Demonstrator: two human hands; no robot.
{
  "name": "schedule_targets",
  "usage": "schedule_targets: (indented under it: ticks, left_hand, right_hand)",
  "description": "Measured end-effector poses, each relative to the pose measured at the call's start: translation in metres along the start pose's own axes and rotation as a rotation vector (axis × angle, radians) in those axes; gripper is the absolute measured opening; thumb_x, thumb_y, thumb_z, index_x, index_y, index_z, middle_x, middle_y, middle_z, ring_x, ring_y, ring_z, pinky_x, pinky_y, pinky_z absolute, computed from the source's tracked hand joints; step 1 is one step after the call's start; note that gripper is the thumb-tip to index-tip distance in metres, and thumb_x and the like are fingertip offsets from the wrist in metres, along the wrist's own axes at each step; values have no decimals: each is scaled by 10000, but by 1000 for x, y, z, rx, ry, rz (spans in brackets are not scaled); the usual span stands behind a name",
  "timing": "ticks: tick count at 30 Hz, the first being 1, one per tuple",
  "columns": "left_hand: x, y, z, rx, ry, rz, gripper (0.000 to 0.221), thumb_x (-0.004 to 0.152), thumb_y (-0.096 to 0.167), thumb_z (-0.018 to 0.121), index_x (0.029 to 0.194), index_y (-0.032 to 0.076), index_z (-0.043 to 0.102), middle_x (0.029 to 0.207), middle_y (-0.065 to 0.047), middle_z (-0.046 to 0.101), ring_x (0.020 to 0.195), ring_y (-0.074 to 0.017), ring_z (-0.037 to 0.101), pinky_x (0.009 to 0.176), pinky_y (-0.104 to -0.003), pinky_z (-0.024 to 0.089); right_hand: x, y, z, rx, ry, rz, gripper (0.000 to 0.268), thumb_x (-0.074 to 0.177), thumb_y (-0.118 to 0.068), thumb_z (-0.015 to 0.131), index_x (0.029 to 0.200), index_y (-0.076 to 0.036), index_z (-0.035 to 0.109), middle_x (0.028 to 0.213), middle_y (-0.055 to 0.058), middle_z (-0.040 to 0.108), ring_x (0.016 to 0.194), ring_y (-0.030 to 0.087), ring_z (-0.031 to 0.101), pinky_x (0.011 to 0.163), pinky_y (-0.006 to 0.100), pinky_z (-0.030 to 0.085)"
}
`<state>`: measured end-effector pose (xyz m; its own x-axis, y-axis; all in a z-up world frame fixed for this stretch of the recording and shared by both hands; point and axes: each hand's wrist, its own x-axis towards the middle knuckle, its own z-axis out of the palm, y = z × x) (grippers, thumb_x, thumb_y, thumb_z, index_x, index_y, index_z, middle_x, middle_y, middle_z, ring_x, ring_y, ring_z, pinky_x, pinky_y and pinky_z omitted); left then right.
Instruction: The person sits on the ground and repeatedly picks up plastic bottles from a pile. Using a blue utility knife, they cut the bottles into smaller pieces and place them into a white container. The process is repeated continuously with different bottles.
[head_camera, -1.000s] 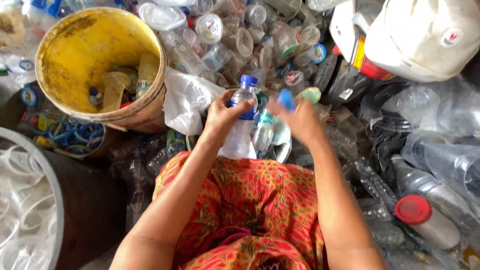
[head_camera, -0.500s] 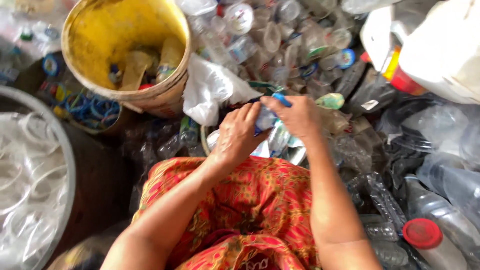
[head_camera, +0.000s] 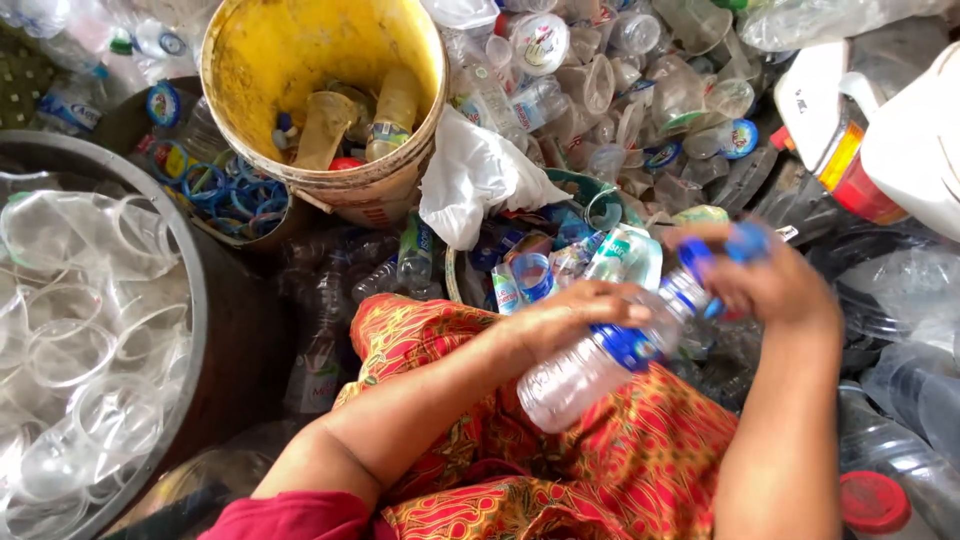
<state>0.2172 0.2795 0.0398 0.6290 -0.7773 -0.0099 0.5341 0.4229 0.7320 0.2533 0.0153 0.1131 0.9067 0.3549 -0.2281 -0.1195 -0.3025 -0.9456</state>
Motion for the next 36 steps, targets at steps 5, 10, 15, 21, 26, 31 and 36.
schedule_targets:
  ticks: [5, 10, 15, 21, 26, 31, 36]
  left_hand:
    - [20, -10, -57, 621, 582, -177, 733, 612, 467, 799, 1261, 140, 710, 1085, -72, 750, 999, -198, 712, 912, -318, 560]
    - [56, -41, -91, 406, 843, -17, 723, 619, 351, 903, 1290, 151, 720, 1097, -96, 749, 1045, -208, 694, 934, -367, 545]
    - [64, -22, -81, 98, 1046, 227, 471, 706, 288, 896, 1079, 63, 718, 915, -65, 668, 855, -185, 609, 751, -308, 490]
    - [58, 10, -63, 100, 877, 381, 632, 749, 275, 871, 1292, 21, 670, 1064, -128, 648, 949, -231, 613, 797, -407, 546]
    - [49, 25, -47, -33, 688, 450, 591, 803, 254, 859, 1322, 80, 636, 1070, -141, 666, 938, -250, 675, 787, -435, 608]
    - [34, 39, -51, -62, 632, 465, 567, 823, 384, 867, 1282, 113, 672, 1050, -160, 692, 919, -291, 725, 780, -485, 636]
    - [10, 56, -9, -88, 420, 465, 490, 861, 135, 755, 1313, 8, 614, 1010, -109, 721, 795, -167, 671, 743, -285, 529]
  right_hand:
    - [101, -22, 27, -605, 85, 46, 342, 825, -239, 797, 1121, -78, 738, 915, 112, 740, 833, 277, 659, 778, 410, 501]
    - [130, -66, 95, -19, 163, -293, 863, 793, -70, 929, 1509, -278, 493, 1028, 86, 792, 788, 112, 746, 586, 218, 610]
    - [22, 0, 67, -1080, 285, 56, 438, 919, -444, 705, 970, -11, 751, 837, 268, 739, 870, 453, 731, 755, 554, 579]
    - [-156, 139, 44, -526, 219, 722, 676, 732, -627, 792, 1198, -138, 801, 1190, 163, 790, 1229, 448, 640, 1021, 559, 511]
    - [-179, 152, 67, -506, 526, 519, 330, 707, -385, 892, 976, -199, 848, 931, 81, 804, 998, 330, 733, 844, 442, 556]
    - [-229, 215, 15, -599, 794, 517, 272, 767, -506, 868, 926, -290, 822, 839, 31, 769, 913, 329, 734, 757, 463, 572]
    - [-224, 161, -2, -826, 621, 795, 676, 856, -468, 758, 1377, -50, 653, 1285, 247, 687, 1150, 437, 664, 976, 525, 525]
